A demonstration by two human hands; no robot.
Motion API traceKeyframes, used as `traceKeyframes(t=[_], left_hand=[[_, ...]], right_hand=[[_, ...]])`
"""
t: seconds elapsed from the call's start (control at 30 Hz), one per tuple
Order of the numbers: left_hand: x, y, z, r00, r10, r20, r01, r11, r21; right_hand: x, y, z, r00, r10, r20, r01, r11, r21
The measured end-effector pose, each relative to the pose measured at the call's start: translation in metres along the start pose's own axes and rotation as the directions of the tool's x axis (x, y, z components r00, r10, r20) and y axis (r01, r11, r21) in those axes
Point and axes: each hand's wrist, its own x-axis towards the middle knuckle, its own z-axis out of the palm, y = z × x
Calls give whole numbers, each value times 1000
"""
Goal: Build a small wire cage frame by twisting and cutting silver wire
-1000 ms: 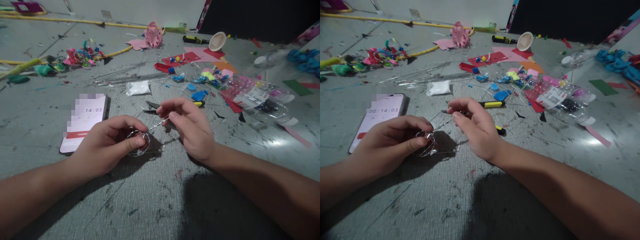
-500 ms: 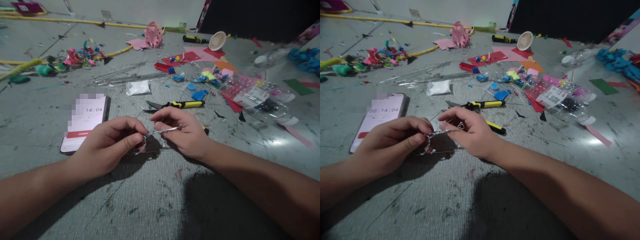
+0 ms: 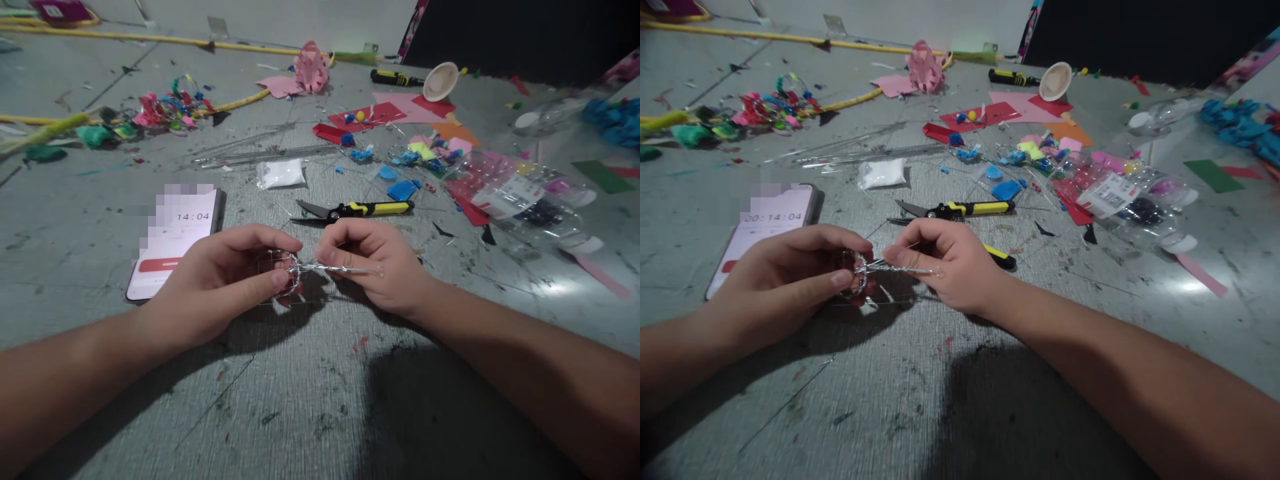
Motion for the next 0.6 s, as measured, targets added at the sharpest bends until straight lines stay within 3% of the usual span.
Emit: traceKeyframes(t=[0.2,0.6], left_hand=[[3,0,-2,995,-69,70,76,991,-106],[5,-3,-4,978,-134,160,157,977,-141]], right_hand=[[-2,-3,0,998,-46,-38,42,993,-113],[-1,-2,-6,989,-134,67,146,960,-237]])
